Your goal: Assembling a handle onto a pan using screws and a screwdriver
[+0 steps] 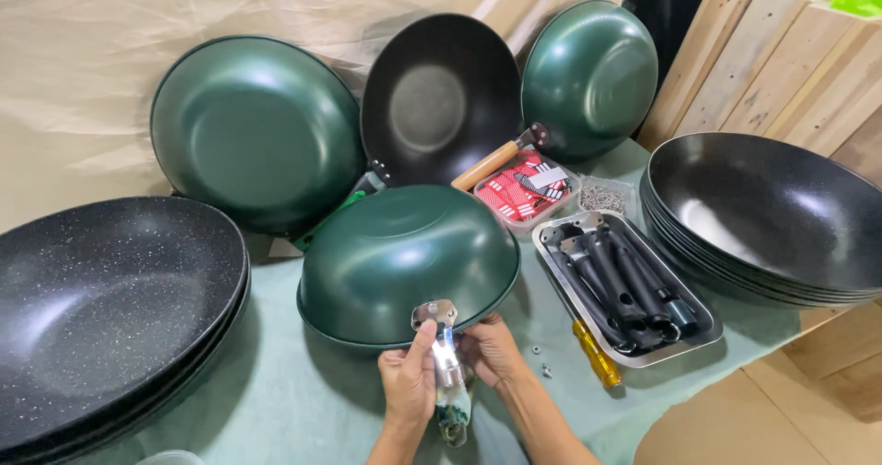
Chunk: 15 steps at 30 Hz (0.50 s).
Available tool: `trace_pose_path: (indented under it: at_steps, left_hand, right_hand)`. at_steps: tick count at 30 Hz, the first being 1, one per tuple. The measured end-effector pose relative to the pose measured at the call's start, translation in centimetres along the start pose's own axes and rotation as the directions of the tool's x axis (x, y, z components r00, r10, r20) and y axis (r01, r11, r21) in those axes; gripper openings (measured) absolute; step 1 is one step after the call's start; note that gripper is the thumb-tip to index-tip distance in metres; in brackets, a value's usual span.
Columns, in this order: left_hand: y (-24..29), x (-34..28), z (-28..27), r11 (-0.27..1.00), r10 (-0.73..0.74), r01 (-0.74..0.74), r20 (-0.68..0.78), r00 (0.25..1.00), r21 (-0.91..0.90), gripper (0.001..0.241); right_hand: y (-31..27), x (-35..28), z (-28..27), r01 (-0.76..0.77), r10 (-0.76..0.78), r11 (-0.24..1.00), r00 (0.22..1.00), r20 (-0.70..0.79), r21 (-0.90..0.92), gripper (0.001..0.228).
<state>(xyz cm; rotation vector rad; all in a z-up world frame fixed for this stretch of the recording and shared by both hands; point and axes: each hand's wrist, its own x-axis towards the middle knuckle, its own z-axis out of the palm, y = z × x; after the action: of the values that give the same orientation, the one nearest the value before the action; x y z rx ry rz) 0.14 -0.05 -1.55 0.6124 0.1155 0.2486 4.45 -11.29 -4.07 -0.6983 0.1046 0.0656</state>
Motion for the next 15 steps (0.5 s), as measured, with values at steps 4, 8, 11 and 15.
trace_pose_path:
  at_steps: [4,8,11,15]
  left_hand:
    - [0.4,-0.2,0.5,1.0,-0.013,0.013,0.005,1.0,0.025,0.014]
    - [0.3,-0.2,0.3,0.999,-0.02,0.02,-0.004,1.0,0.026,0.015]
    - [0.3,-0.2,0.4,1.0,-0.023,0.023,-0.006,1.0,0.018,0.013]
    - [0.1,-0.1,0.1,1.0,-0.026,0.026,-0.016,1.0,0.008,0.012]
  right_hand:
    - [-0.5,-0.3,0.0,0.029,-0.028,1.0,0.998,0.049,-0.009,0.017]
    - [-0.8,-1.3,-0.2,0.008,-0.001,0.998,0.995,0.098,-0.068,0.017]
    - [-1.1,-1.8,-0.1,0.038,-0.026,0.991,0.995,0.096,-0.13,0.019]
    - [-1.0,-2.0,-0.8,0.102,-0.085,0.957,0.994,0.072,-0.273,0.016]
